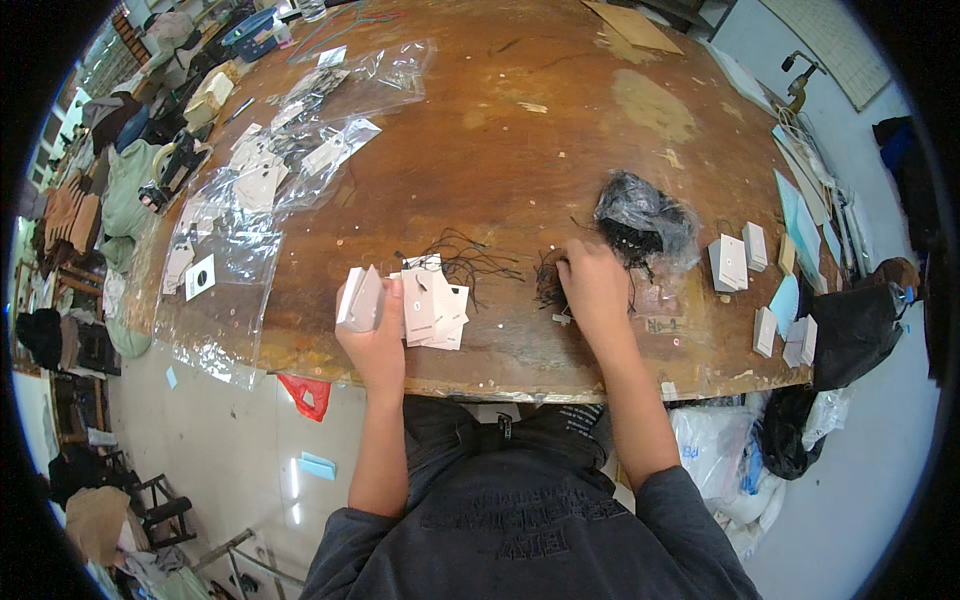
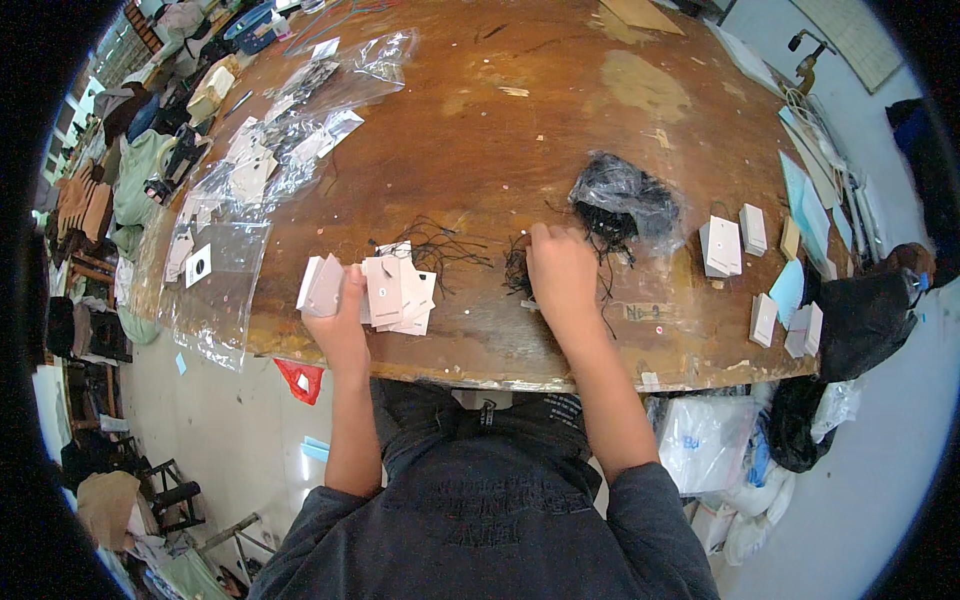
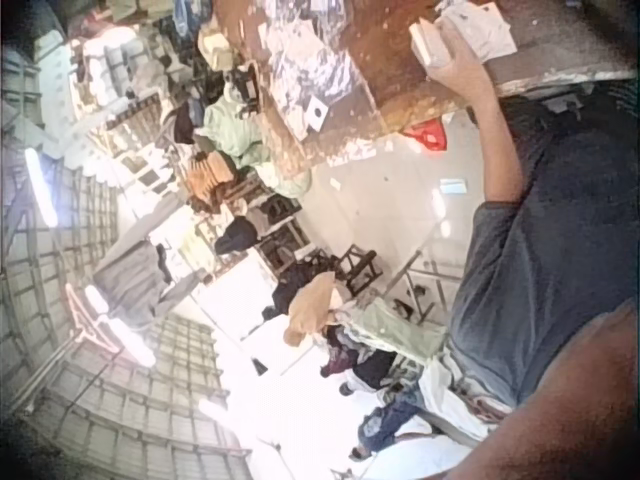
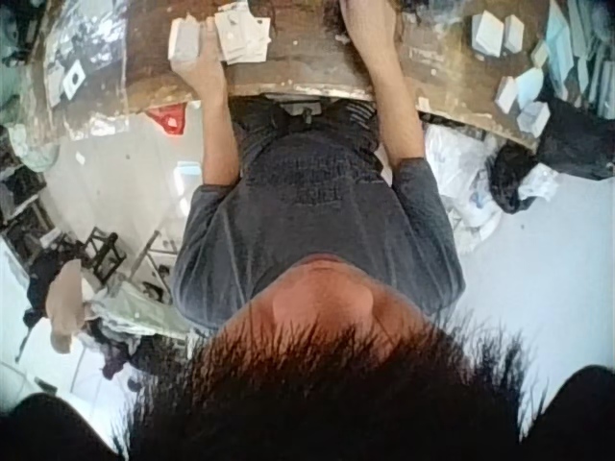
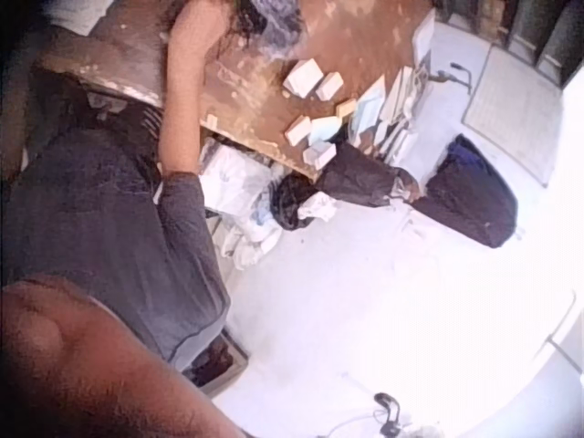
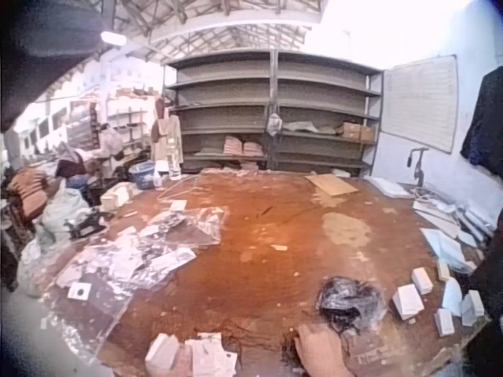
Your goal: The person repeatedly picks small white rectangular boxes and black cords from a wooden table, inserts the cords into the boxes, and places the assembled units back on the table. The person also briefly moves a light blue rectangular item aside to access the work area.
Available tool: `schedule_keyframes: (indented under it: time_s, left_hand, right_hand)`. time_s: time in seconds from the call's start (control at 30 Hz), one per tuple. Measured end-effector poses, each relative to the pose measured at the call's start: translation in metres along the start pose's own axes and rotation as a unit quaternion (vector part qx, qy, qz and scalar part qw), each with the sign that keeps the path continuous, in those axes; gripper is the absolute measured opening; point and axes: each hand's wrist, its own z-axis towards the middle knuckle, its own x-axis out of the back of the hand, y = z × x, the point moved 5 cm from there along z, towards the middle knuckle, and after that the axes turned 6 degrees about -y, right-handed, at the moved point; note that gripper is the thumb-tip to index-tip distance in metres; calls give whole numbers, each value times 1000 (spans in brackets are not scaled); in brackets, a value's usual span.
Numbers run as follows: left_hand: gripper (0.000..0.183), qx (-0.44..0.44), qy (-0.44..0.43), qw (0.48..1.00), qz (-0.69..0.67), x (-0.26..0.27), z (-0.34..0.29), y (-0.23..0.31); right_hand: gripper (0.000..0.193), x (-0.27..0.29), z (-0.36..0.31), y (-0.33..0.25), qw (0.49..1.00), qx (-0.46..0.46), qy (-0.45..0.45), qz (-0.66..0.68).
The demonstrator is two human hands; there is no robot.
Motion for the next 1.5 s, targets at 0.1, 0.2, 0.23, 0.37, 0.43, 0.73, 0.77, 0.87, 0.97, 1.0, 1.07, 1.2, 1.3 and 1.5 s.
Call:
schedule_keyframes:
  time_s: [0.1,0.2,0.23,0.37,0.43,0.73,0.77,0.87,0.97,1.0,1.07,1.2,1.3,1.5]
  left_hand:
    - [24,18,-4,1000,-6,4,-4,-1]
    - [24,19,-24,999,18,4,-10,2]
    - [23,1,-19,1000,0,4,-12,5]
    - [21,2,-63,995,-71,-4,-16,13]
    - [21,-3,-80,993,-87,-10,-18,16]
    - [25,175,-302,852,-390,-56,-58,10]
    - [27,209,-328,808,-444,-62,-66,9]
    - [32,275,-214,817,-460,-60,-67,-5]
    - [33,192,-148,857,-454,-39,-40,-3]
    - [33,178,-110,886,-414,-29,-30,-4]
    - [33,137,-86,917,-366,-21,-18,-2]
    - [33,174,-160,913,-334,-36,-28,0]
    - [33,202,-179,901,-339,-48,-36,-3]
    - [38,137,-148,961,-192,-44,-39,-7]
  right_hand:
    - [10,-5,-2,-1,1000,-6,-16,-25]
    - [5,30,8,4,989,-37,20,140]
    - [6,45,11,12,939,-83,47,329]
    - [17,92,25,6,791,-47,126,597]
    - [21,90,30,-8,722,-47,55,688]
    - [20,58,-16,-76,847,81,-71,521]
    - [22,52,-19,-88,866,151,-28,476]
    - [22,28,-35,-84,886,47,-49,458]
    - [16,13,-48,-78,846,65,-267,457]
    - [14,16,-49,-71,814,46,-268,513]
    - [16,20,-49,-62,738,8,-269,618]
    - [26,37,-36,-61,606,39,-135,783]
    - [28,37,-30,-55,540,-78,-35,837]
    - [19,34,-37,-83,544,-64,-85,832]
